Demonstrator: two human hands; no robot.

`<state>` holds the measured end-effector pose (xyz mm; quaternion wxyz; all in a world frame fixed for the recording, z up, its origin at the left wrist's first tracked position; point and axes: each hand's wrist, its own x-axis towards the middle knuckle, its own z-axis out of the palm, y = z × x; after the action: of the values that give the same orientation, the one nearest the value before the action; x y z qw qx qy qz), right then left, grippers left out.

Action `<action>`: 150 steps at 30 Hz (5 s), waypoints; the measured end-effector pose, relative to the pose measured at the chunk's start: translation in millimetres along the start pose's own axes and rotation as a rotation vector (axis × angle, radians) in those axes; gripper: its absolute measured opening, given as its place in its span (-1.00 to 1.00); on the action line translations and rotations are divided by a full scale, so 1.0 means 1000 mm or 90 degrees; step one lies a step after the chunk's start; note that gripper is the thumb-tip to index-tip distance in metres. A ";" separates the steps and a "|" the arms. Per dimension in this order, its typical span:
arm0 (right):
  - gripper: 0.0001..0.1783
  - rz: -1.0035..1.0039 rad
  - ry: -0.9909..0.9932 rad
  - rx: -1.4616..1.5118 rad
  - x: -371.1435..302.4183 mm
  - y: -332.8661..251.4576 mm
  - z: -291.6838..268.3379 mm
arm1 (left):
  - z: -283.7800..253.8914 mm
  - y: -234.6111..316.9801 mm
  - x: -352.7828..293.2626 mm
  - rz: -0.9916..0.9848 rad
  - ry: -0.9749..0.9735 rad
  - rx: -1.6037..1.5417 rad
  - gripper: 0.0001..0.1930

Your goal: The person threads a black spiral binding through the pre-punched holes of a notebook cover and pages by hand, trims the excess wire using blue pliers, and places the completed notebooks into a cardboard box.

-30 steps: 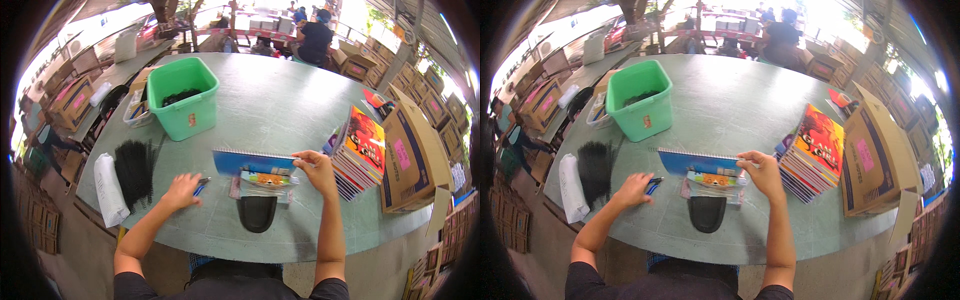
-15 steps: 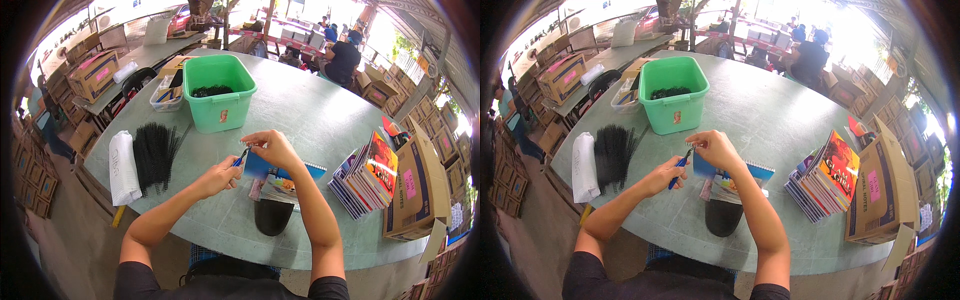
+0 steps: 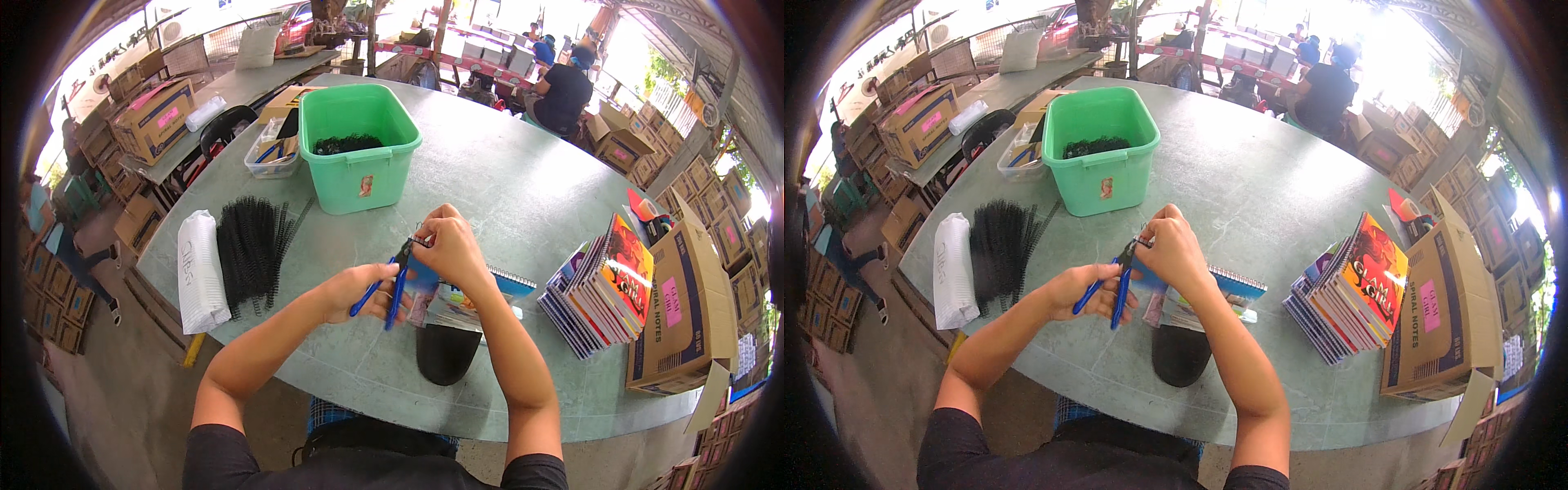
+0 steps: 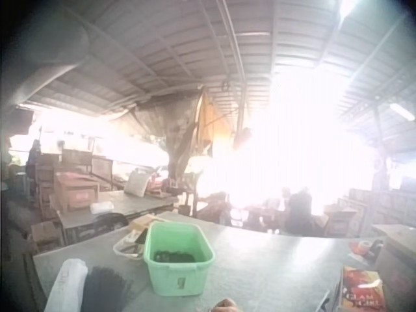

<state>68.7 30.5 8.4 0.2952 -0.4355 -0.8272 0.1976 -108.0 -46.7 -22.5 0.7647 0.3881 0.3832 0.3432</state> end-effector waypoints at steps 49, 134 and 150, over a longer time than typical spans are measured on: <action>-0.44 0.314 0.488 0.158 -0.214 0.167 -0.238 | -0.074 -0.118 0.033 0.407 0.532 1.028 -0.49; -0.47 0.360 0.433 -0.361 -0.212 0.356 -0.082 | 0.151 -0.149 0.087 0.151 -0.351 0.272 -0.67; -0.52 0.355 0.204 -0.373 -0.276 0.195 -0.036 | 0.048 -0.113 0.023 0.036 -0.207 0.374 -0.77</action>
<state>333.5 -91.9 -165.2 0.2193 -0.7330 -0.6425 -0.0432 -30.8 -95.9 -107.7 0.6614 0.6522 0.3279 0.1723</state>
